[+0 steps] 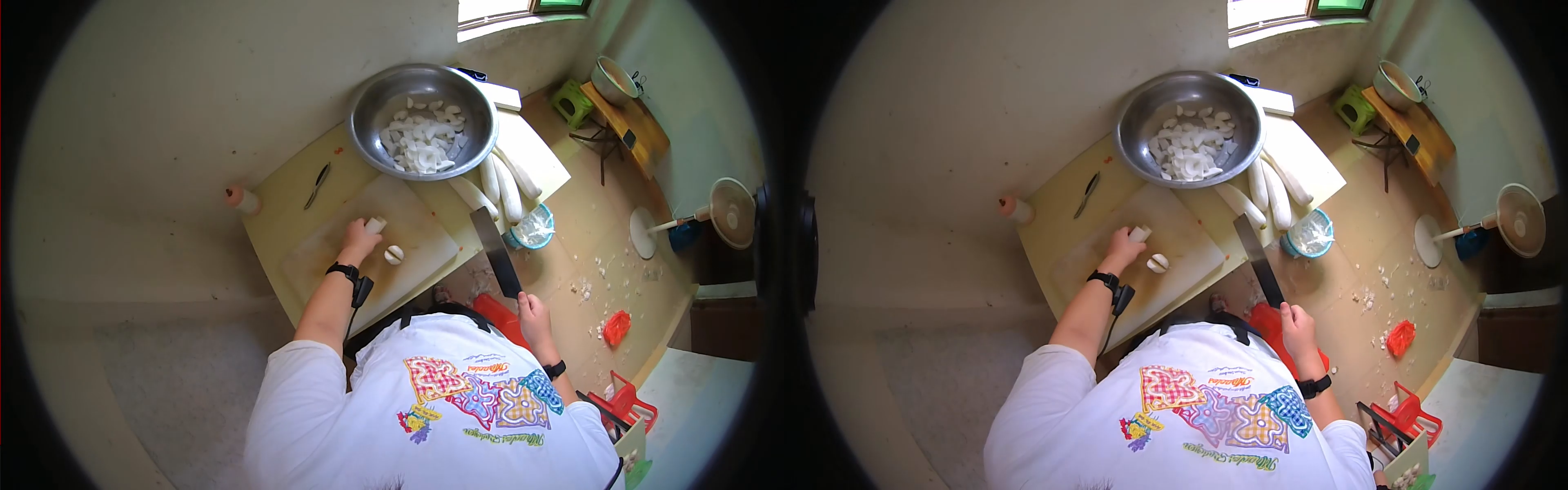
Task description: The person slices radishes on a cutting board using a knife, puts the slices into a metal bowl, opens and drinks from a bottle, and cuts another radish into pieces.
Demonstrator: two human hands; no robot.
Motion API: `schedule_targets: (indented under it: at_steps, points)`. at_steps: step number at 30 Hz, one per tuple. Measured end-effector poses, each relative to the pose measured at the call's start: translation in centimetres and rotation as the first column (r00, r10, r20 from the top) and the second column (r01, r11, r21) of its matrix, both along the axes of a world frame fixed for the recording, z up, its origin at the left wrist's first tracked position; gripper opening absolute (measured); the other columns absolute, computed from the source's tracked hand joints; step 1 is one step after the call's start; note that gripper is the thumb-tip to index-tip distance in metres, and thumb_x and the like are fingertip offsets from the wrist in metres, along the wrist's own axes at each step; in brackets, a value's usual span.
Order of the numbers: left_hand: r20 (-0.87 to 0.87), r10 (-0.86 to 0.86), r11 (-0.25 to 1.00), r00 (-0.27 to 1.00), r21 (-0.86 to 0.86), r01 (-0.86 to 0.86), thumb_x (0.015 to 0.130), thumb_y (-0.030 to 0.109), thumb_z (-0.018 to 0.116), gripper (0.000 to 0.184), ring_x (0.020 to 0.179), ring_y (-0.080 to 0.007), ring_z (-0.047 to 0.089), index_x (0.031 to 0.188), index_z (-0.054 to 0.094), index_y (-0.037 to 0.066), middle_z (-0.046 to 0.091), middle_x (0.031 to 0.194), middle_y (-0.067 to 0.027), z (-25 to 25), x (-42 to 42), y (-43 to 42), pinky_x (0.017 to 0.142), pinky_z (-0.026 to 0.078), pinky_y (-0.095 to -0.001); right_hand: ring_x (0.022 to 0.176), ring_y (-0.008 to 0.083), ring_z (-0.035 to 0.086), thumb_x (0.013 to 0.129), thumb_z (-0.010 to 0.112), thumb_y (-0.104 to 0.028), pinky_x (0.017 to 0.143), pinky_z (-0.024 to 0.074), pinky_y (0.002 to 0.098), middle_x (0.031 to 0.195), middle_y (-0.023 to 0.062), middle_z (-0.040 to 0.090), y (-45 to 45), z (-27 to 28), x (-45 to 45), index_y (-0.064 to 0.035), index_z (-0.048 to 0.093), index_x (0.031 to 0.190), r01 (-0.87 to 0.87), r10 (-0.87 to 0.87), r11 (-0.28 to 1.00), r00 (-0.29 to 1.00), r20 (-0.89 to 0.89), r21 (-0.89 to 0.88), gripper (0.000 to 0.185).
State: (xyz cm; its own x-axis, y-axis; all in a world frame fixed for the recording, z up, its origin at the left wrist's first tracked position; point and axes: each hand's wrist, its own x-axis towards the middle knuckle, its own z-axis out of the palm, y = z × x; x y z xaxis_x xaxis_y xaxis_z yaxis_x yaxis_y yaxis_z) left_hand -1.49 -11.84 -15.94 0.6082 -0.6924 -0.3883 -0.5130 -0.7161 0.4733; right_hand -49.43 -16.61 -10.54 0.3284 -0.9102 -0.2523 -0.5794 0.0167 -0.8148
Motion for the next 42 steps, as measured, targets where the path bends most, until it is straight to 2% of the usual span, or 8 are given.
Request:
schedule_targets:
  at_steps: [10, 13, 18, 23, 31, 33, 37, 42]
  points:
    - [0.11, 0.06, 0.976, 0.992, -0.215, -0.035, 0.075, 0.021, 0.074, 0.062, 0.114, -0.0372, 0.06, 0.131, 0.055, 0.004, 0.062, 0.124, -0.021, 0.2, 2.9, -0.6, 0.098, 0.049, -0.044, 0.052, 0.0061, 0.044, 0.103, 0.051, -0.044, 0.048, 0.0351, 0.0251, 0.06, -0.0027, 0.048, -1.5, 0.1, 0.7, -0.0056, 0.053, 0.075, -0.013, 0.013, 1.0, 1.0, 0.024, 0.008, 0.048]
    - [0.067, 0.067, 0.981, 0.996, -0.184, -0.053, 0.077, 0.019, 0.07, 0.064, 0.123, -0.0372, 0.054, 0.137, 0.051, 0.004, 0.056, 0.134, -0.0212, -0.1, 3.6, 0.1, 0.103, 0.046, -0.0438, 0.058, 0.0163, 0.039, 0.102, 0.054, -0.042, 0.054, 0.0376, 0.0358, 0.059, 0.0094, 0.042, -1.7, 1.0, 1.1, 0.0002, 0.047, 0.071, 0.014, -0.016, 0.997, 0.999, 0.038, 0.07, 0.053]
    - [0.208, 0.05, 0.975, 0.977, -0.22, -0.003, 0.078, 0.02, 0.069, 0.07, 0.132, -0.0374, 0.046, 0.143, 0.046, 0.005, 0.048, 0.144, -0.0222, 0.5, 1.1, 2.1, 0.107, 0.042, -0.0441, 0.052, 0.0066, 0.045, 0.103, 0.052, -0.044, 0.048, 0.0363, 0.0253, 0.059, -0.0027, 0.048, -2.6, -0.3, 0.7, -0.0065, 0.052, 0.075, -0.067, 0.067, 0.998, 0.997, 0.027, 0.004, 0.047]
    - [0.26, -0.422, 0.801, 0.868, -0.342, 0.492, 0.077, 0.019, 0.072, 0.074, 0.131, -0.038, 0.048, 0.145, 0.044, 0.01, 0.044, 0.148, -0.0205, 6.3, -4.8, 4.5, 0.109, 0.041, -0.0428, 0.052, 0.0065, 0.045, 0.103, 0.053, -0.042, 0.048, 0.0366, 0.0251, 0.059, -0.003, 0.047, -3.7, -1.0, 0.8, -0.0064, 0.053, 0.075, -0.083, 0.082, 0.996, 0.995, 0.053, 0.012, 0.046]
    - [0.115, -0.523, 0.805, 0.845, -0.259, 0.533, 0.076, 0.008, 0.072, 0.054, 0.114, -0.0327, 0.06, 0.129, 0.06, 0.013, 0.06, 0.127, -0.0172, 2.1, -5.4, 3.8, 0.094, 0.051, -0.0419, 0.059, 0.0157, 0.038, 0.101, 0.057, -0.037, 0.054, 0.0369, 0.0352, 0.06, 0.0086, 0.041, -5.7, 0.2, 2.4, 0.0008, 0.047, 0.071, -0.102, 0.098, 0.993, 0.993, 0.059, 0.065, 0.05]
    - [0.149, -0.507, 0.791, 0.849, -0.311, 0.527, 0.077, 0.008, 0.072, 0.05, 0.105, -0.031, 0.065, 0.126, 0.061, 0.013, 0.065, 0.117, -0.0161, 1.2, -5.2, 3.4, 0.089, 0.053, -0.0406, 0.052, 0.0054, 0.043, 0.103, 0.054, -0.038, 0.047, 0.034, 0.0244, 0.059, -0.0039, 0.047, -6.1, -0.1, 2.5, -0.007, 0.053, 0.074, -0.161, 0.161, 0.987, 0.985, 0.068, -0.005, 0.043]
    - [-0.314, -0.068, 0.831, 0.947, -0.544, -0.12, 0.085, 0.015, 0.074, 0.036, 0.079, -0.0231, 0.069, 0.117, 0.061, 0.005, 0.069, 0.098, -0.0127, -1.1, -4.1, 2.4, 0.067, 0.054, -0.0332, 0.052, 0.0052, 0.043, 0.103, 0.054, -0.038, 0.047, 0.0337, 0.0245, 0.059, -0.004, 0.047, -5.9, 0.5, 3.1, -0.0072, 0.053, 0.073, -0.153, 0.154, 0.988, 0.984, 0.09, -0.022, 0.043]
    - [-0.756, 0.296, 0.597, 0.583, -0.33, -0.731, 0.092, 0.026, 0.073, 0.04, 0.067, -0.0178, 0.067, 0.117, 0.056, 0.001, 0.067, 0.098, -0.0107, -2.5, -1.8, 1.7, 0.053, 0.053, -0.0276, 0.052, 0.0056, 0.043, 0.104, 0.053, -0.037, 0.047, 0.0339, 0.0248, 0.057, -0.0035, 0.046, -5.6, 0.8, 2.9, -0.0065, 0.054, 0.073, -0.165, 0.165, 0.986, 0.983, 0.086, 0.0, 0.044]
